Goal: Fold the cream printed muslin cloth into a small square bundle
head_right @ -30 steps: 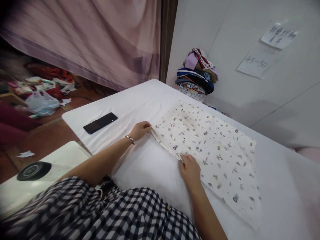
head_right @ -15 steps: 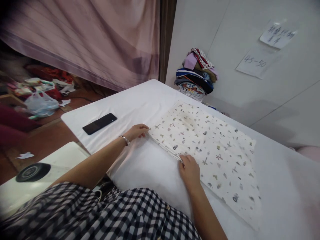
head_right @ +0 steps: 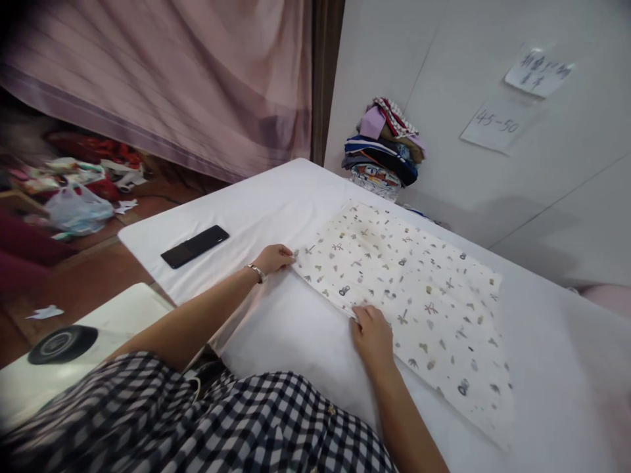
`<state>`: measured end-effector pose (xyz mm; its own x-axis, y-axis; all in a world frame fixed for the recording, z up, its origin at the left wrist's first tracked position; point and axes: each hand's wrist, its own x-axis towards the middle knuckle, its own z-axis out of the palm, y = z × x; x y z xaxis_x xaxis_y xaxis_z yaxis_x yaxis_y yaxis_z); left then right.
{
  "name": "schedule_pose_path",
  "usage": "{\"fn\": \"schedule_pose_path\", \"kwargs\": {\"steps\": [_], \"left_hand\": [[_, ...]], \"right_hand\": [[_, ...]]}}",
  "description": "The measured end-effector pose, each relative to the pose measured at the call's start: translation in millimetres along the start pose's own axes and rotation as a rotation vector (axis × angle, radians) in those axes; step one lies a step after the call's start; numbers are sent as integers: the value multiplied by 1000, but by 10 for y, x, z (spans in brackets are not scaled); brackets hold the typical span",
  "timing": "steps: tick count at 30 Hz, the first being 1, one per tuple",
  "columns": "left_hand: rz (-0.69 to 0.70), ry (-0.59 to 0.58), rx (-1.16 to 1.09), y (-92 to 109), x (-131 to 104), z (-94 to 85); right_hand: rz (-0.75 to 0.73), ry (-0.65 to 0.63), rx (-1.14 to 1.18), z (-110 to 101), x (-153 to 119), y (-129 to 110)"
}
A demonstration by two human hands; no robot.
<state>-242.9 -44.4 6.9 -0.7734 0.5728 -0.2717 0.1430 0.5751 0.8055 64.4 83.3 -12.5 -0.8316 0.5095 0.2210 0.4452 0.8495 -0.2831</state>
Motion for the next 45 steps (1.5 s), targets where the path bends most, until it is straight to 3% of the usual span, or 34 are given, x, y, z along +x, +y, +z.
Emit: {"fn": "schedule_pose_path", "kwargs": {"steps": [8, 17, 21, 25, 27, 30, 34, 40, 43, 45], "left_hand": [[122, 88, 436, 113, -63, 9], [74, -65, 717, 378, -143, 20], [102, -79, 595, 408, -185, -4], [5, -81, 67, 299, -195, -123], [-69, -41, -91, 190, -195, -180], [-133, -30, -121, 11, -226, -235], [-120, -66, -198, -133, -333, -282], [-87, -72, -222, -203, -423, -264], [-30, -50, -189, -258, -414, -209], [10, -23, -122, -299, -407, -175]], "right_hand": [[3, -18, -6, -17, 5, -18], [-52, -26, -33, -21, 17, -32], [-86, -7, -25, -18, 14, -9], [-129, 28, 12, -34, -18, -18], [-151, -12, -7, -41, -31, -67], [-184, -109, -50, -42, -43, -168], [-184, -199, -50, -99, -58, -251], [-132, -443, 137, -421, 131, -321], [-157, -387, 302, -426, 436, -510], [-214, -288, 401, -290, 702, -709]]}}
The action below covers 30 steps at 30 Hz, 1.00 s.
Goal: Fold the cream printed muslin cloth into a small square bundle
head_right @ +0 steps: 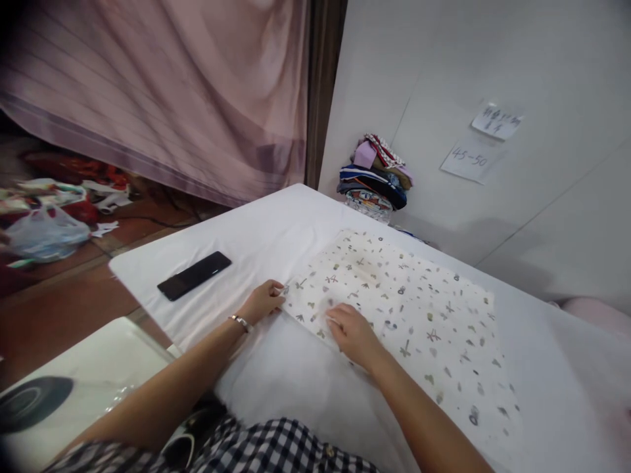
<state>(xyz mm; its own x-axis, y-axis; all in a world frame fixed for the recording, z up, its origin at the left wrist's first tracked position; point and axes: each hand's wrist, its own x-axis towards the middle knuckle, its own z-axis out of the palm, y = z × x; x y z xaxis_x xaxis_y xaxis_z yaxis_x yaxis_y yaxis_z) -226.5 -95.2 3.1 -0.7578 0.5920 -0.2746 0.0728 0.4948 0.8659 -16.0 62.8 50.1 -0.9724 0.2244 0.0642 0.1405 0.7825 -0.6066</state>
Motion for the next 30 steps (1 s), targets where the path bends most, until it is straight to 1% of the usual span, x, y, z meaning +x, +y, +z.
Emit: {"fn": "schedule_pose_path", "kwargs": {"steps": [3, 5, 7, 9, 12, 13, 15, 17, 18, 20, 22, 24, 26, 28, 30], "left_hand": [[51, 29, 75, -55, 3, 19], [76, 43, 76, -80, -6, 17], [109, 57, 76, -97, -26, 11], [155, 68, 98, -101, -56, 3], [208, 54, 159, -80, -105, -12], [212, 42, 183, -68, -118, -17], [211, 6, 225, -43, -138, -28], [210, -26, 253, -25, -151, -37], [208, -39, 262, -21, -155, -41], [206, -57, 272, -27, -161, -44], [200, -66, 271, -56, -160, -37], [190, -81, 255, -109, -150, -16], [188, -74, 225, -177, -135, 20], [212, -23, 186, -243, -124, 63], [245, 43, 149, -290, -124, 100]], "right_hand": [[-176, 104, 41, 265, 559, -40], [-285, 100, -23, 418, 888, 33], [-347, 81, -112, 496, 1136, 177], [-333, 84, -137, 485, 1303, 345], [-205, 148, -96, 315, 1495, 552], [-136, 178, -102, 222, 1568, 604], [54, 216, -166, -6, 1750, 701], [286, 227, -256, -268, 1979, 809], [366, 234, -284, -398, 2107, 870], [476, 234, -327, -626, 2381, 1002], [558, 211, -368, -775, 2666, 1124], [634, 146, -408, -826, 2942, 1213], [691, 58, -450, -801, 3182, 1267], [728, -25, -498, -757, 3353, 1306], [745, -95, -549, -754, 3438, 1352]]}}
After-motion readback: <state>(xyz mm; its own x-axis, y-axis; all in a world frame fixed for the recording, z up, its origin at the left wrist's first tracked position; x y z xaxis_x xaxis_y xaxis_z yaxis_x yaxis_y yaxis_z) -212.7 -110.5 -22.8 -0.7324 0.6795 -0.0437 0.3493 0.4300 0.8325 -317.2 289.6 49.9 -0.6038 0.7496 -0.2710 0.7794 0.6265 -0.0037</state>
